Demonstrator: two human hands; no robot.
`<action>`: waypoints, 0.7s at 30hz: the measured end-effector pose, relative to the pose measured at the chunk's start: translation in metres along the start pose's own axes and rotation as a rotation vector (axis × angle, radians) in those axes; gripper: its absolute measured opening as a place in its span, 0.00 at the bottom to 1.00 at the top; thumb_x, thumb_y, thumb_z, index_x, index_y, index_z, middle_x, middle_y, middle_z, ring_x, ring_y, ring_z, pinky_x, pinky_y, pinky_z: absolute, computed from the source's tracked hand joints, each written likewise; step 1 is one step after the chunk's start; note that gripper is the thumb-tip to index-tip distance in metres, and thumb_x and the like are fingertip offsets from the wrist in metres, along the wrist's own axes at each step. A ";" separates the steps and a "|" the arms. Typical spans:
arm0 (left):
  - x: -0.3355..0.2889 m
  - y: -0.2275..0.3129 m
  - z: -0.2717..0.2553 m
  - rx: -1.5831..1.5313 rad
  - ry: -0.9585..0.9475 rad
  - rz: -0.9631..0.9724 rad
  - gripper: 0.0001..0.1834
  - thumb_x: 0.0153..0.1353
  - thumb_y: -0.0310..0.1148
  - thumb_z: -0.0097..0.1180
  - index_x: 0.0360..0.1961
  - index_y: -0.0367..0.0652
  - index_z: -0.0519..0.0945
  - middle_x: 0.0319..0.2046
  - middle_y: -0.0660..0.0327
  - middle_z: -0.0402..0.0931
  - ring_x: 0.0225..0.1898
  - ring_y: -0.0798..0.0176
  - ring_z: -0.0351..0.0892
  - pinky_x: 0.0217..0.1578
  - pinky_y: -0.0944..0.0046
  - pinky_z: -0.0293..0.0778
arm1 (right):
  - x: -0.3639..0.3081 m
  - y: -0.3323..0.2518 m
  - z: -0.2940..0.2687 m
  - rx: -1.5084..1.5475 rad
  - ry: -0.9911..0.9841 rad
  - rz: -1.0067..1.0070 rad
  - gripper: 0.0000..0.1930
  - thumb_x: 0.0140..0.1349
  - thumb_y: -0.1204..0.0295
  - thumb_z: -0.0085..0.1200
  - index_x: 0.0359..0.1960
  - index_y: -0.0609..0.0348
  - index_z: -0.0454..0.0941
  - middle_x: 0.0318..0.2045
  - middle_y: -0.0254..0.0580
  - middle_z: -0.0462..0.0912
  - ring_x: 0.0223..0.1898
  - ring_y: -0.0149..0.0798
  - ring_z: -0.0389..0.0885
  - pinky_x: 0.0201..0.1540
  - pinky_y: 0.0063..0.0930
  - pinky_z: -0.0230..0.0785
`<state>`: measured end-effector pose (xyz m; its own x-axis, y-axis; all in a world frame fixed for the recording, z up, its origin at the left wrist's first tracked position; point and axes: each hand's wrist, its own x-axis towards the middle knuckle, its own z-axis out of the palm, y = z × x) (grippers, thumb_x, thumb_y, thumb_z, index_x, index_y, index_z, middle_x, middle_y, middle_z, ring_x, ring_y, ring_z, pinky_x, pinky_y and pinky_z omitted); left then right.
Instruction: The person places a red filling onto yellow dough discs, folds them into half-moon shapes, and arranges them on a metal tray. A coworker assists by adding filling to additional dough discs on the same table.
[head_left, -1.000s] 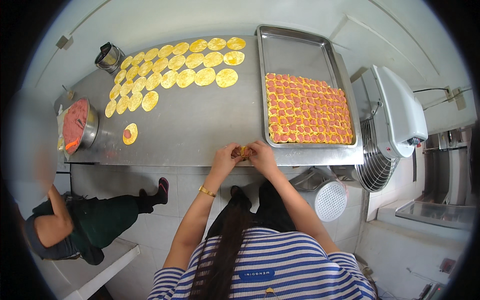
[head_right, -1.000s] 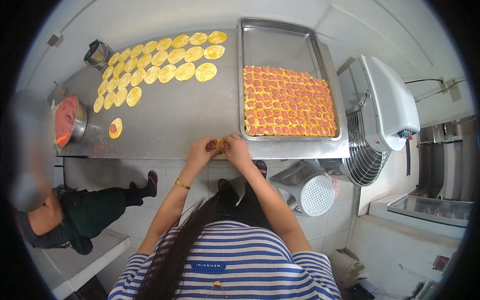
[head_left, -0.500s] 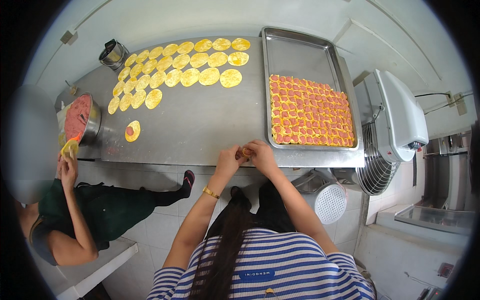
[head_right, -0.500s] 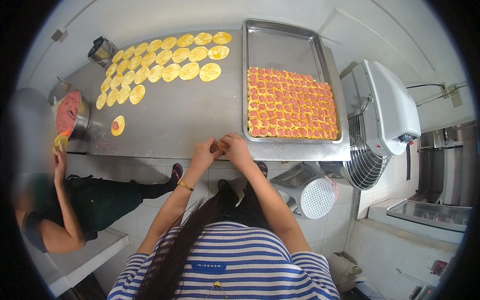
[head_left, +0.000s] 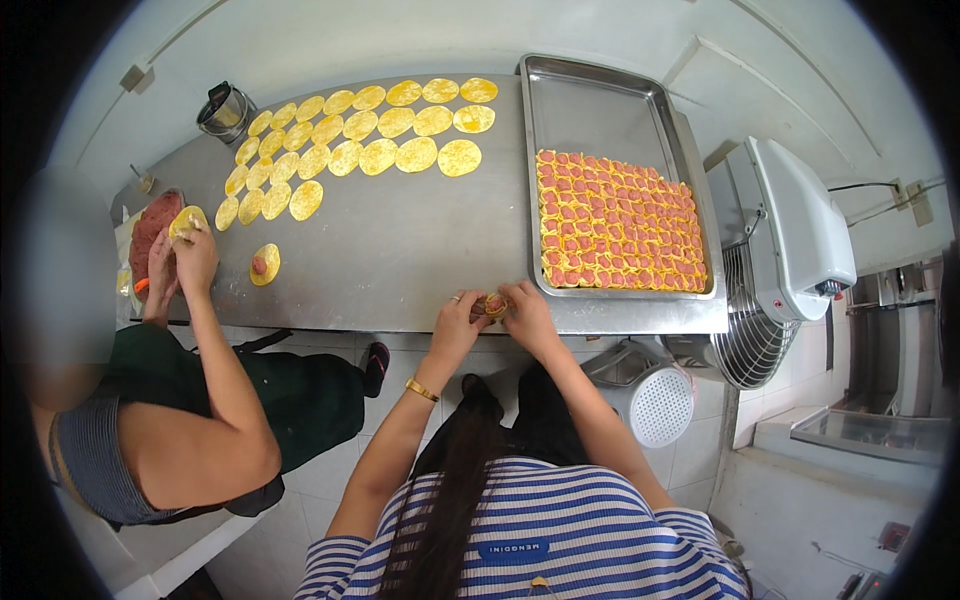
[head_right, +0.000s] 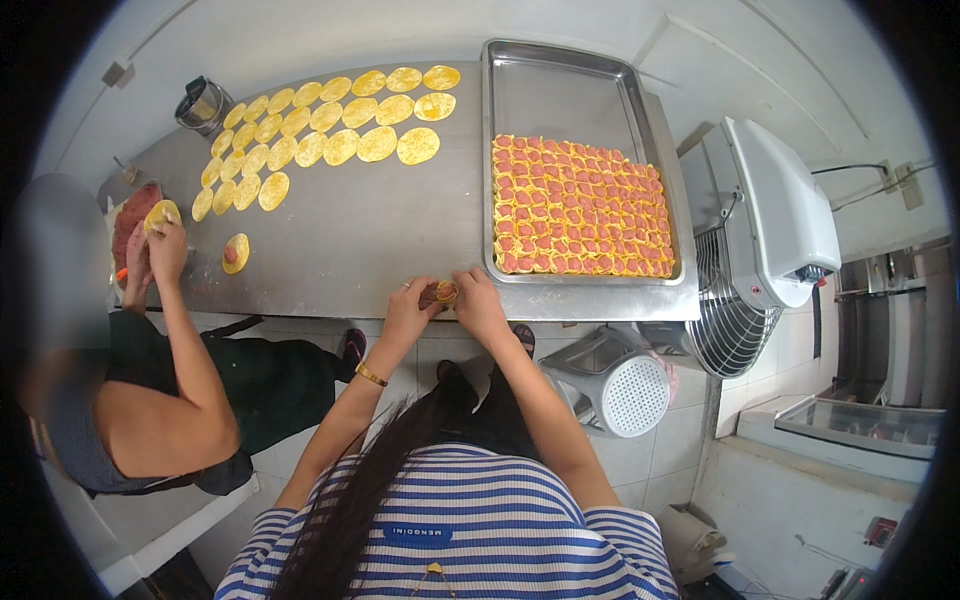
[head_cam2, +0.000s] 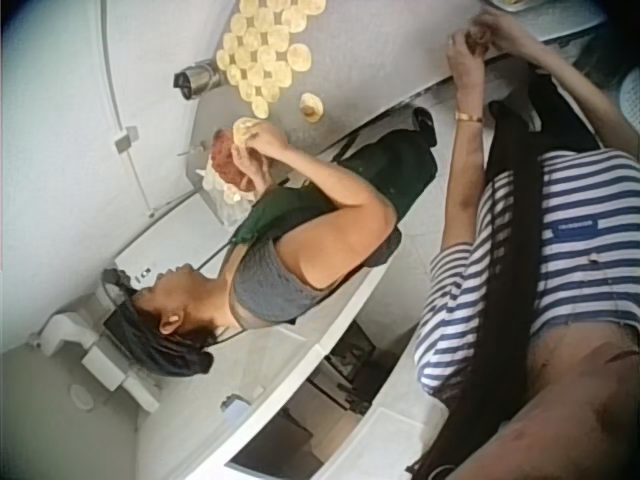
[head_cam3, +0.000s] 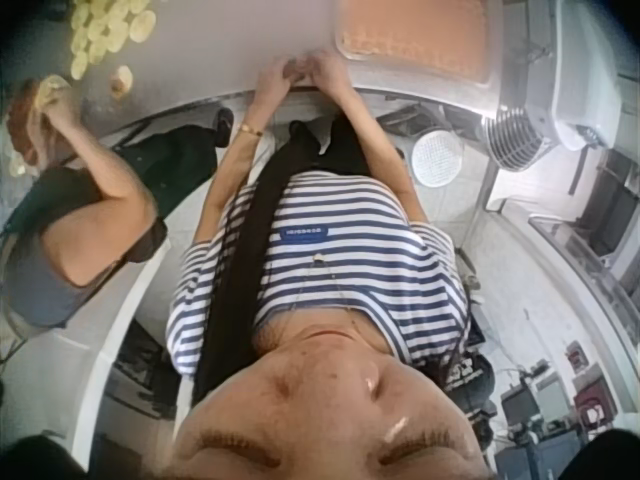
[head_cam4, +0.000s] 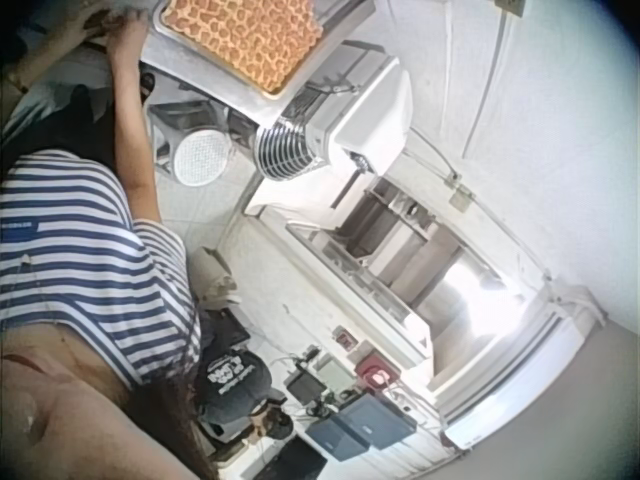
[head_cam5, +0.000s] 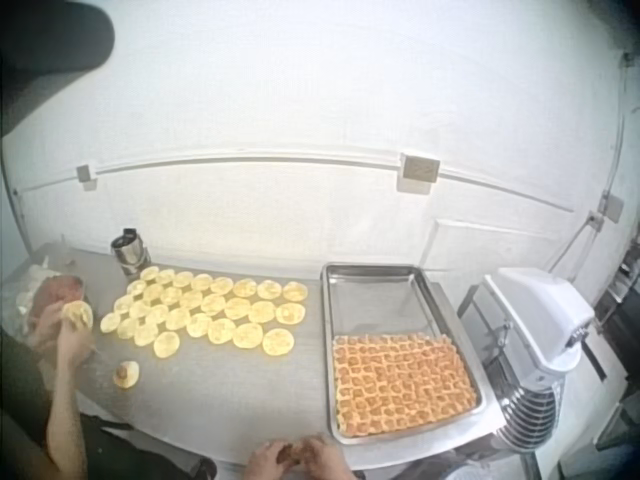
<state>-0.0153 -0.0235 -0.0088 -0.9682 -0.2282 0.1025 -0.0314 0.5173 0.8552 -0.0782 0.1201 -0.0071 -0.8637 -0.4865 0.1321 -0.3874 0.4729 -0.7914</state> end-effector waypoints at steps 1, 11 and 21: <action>0.000 0.000 0.000 -0.058 -0.002 -0.017 0.17 0.46 0.19 0.63 0.39 0.36 0.75 0.32 0.53 0.81 0.34 0.56 0.84 0.36 0.63 0.79 | 0.000 0.001 0.000 -0.006 -0.025 0.057 0.19 0.45 0.88 0.48 0.41 0.63 0.77 0.34 0.52 0.78 0.39 0.54 0.78 0.41 0.40 0.71; -0.009 0.001 0.005 -0.063 -0.012 -0.090 0.14 0.48 0.20 0.62 0.38 0.37 0.75 0.30 0.54 0.81 0.31 0.57 0.83 0.33 0.63 0.78 | -0.004 0.004 0.003 -0.096 0.078 -0.046 0.22 0.43 0.88 0.49 0.43 0.62 0.77 0.35 0.51 0.78 0.37 0.53 0.78 0.40 0.36 0.72; -0.002 -0.004 0.008 -0.104 0.051 -0.044 0.14 0.50 0.18 0.60 0.39 0.36 0.75 0.33 0.53 0.80 0.35 0.57 0.83 0.36 0.63 0.79 | -0.003 0.004 0.004 -0.087 0.103 -0.035 0.19 0.43 0.85 0.54 0.41 0.64 0.78 0.33 0.48 0.77 0.35 0.46 0.80 0.38 0.35 0.73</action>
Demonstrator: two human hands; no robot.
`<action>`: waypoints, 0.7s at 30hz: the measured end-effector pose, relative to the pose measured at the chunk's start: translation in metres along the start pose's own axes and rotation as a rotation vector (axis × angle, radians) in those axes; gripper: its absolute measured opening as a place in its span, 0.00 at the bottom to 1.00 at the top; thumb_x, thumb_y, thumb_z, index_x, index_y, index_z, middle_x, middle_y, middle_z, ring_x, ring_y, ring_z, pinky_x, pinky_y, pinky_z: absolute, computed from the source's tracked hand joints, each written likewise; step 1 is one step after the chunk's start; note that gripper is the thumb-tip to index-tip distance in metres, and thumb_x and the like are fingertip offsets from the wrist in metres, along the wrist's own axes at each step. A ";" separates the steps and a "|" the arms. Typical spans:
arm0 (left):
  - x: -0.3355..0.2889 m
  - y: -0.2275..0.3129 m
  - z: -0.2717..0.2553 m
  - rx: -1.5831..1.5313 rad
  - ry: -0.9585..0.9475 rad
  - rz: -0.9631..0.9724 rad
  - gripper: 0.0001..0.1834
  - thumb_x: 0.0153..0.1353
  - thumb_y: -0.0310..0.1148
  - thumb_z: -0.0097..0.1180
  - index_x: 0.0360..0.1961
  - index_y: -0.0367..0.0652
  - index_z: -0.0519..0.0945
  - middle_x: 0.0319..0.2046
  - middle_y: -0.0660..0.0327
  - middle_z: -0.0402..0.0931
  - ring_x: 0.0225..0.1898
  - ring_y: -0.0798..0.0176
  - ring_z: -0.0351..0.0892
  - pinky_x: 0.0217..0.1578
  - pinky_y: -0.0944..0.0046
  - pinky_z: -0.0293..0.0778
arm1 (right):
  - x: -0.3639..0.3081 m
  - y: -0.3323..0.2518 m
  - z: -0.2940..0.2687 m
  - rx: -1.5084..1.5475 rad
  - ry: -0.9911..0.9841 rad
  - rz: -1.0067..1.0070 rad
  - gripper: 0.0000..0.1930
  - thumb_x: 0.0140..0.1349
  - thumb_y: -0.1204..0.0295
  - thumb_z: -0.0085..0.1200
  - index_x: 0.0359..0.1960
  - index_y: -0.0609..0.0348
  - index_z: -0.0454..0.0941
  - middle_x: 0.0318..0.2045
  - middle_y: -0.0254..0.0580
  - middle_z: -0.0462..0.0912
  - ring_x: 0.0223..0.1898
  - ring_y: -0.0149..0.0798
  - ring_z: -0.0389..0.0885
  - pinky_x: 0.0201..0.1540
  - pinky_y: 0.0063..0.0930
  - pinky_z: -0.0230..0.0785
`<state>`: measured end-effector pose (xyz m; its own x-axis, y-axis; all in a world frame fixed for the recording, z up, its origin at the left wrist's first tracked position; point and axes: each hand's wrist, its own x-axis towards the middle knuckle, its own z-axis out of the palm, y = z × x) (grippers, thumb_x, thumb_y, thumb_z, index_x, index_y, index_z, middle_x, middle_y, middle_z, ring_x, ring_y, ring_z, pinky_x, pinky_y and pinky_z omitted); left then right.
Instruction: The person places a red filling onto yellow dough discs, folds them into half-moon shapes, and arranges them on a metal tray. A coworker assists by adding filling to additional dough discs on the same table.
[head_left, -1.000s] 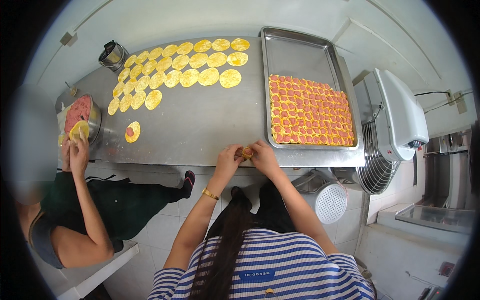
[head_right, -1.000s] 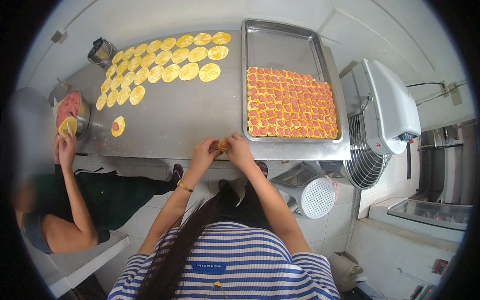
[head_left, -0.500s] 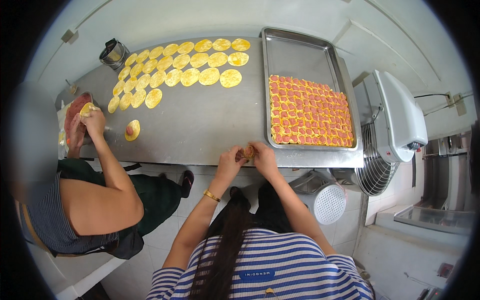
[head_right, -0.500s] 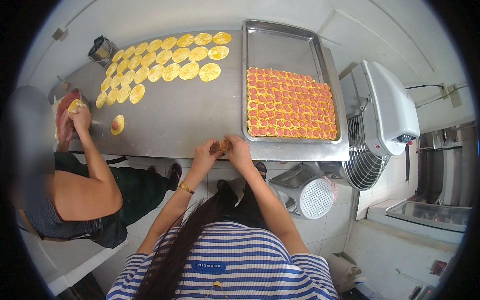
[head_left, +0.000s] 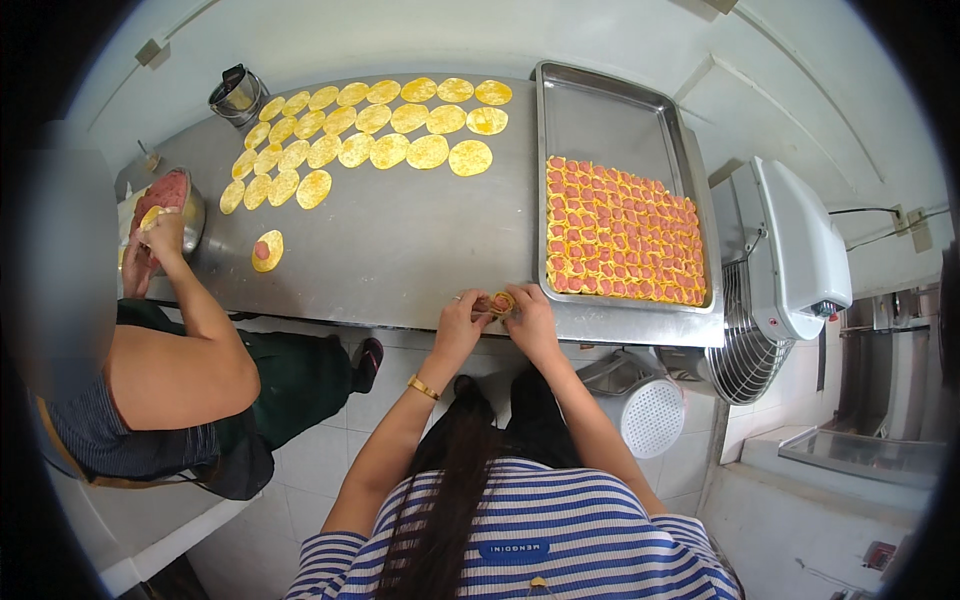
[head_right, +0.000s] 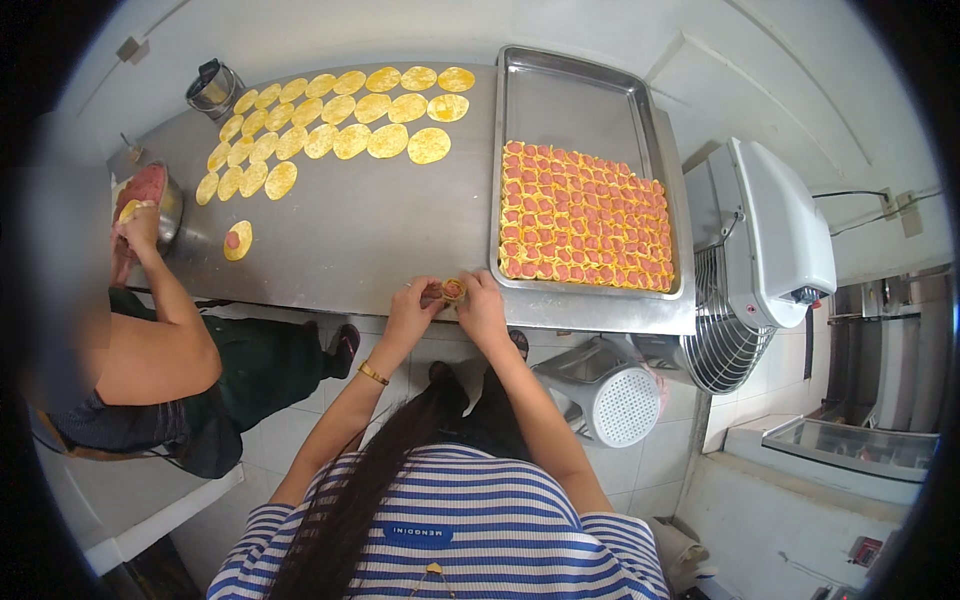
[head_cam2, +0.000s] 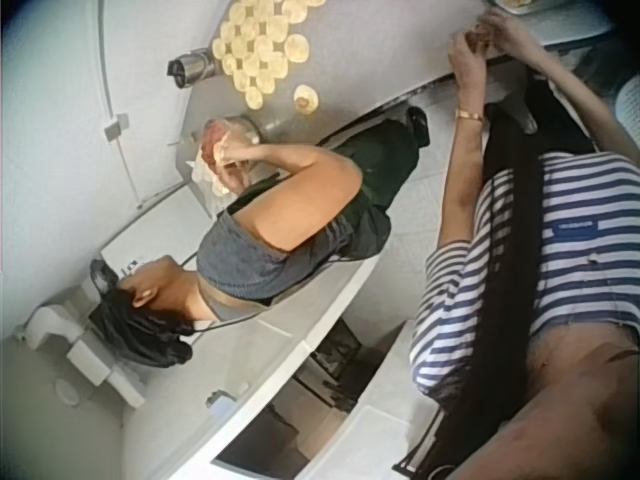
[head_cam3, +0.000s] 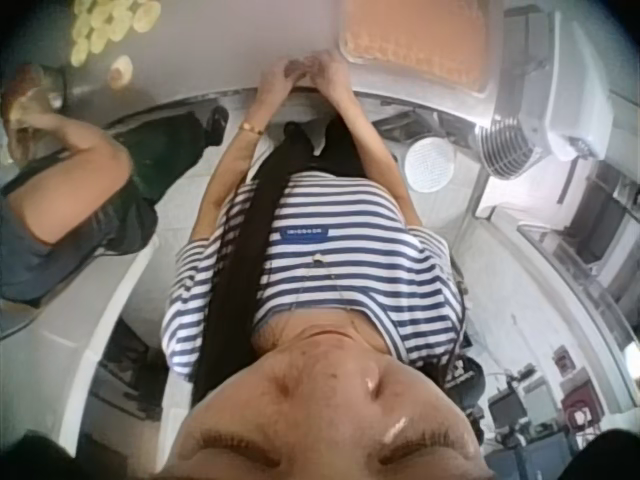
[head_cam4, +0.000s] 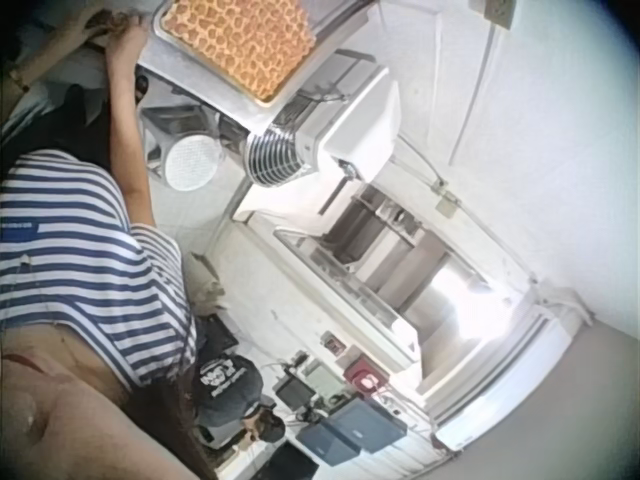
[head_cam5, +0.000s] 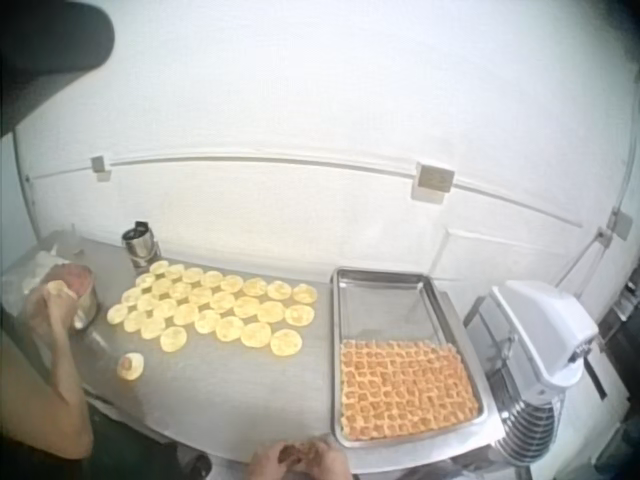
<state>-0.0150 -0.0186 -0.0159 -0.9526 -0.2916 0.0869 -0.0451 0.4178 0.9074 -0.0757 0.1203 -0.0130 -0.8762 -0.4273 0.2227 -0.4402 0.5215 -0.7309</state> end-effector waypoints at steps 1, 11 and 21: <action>0.001 0.000 0.002 -0.049 0.020 -0.007 0.14 0.50 0.17 0.60 0.39 0.37 0.75 0.34 0.53 0.79 0.36 0.57 0.83 0.36 0.63 0.80 | -0.002 0.000 0.001 -0.011 0.002 0.035 0.18 0.43 0.85 0.54 0.40 0.64 0.78 0.32 0.48 0.77 0.34 0.45 0.81 0.37 0.35 0.73; 0.006 0.004 0.009 -0.023 0.000 -0.024 0.14 0.49 0.16 0.59 0.39 0.37 0.75 0.34 0.56 0.80 0.37 0.61 0.83 0.38 0.65 0.80 | -0.001 0.005 0.004 0.134 -0.020 0.113 0.15 0.45 0.83 0.54 0.37 0.63 0.80 0.32 0.51 0.78 0.35 0.55 0.78 0.37 0.42 0.71; 0.002 -0.043 -0.071 0.099 0.384 -0.183 0.08 0.54 0.24 0.58 0.36 0.36 0.76 0.32 0.52 0.78 0.32 0.57 0.80 0.32 0.61 0.76 | 0.001 -0.021 -0.006 -0.151 -0.145 0.009 0.26 0.44 0.82 0.53 0.50 0.55 0.74 0.42 0.46 0.74 0.46 0.51 0.73 0.48 0.39 0.68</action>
<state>0.0062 -0.0985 -0.0251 -0.7457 -0.6599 0.0920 -0.2494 0.4045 0.8799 -0.0679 0.1132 0.0066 -0.8473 -0.5188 0.1135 -0.4668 0.6258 -0.6249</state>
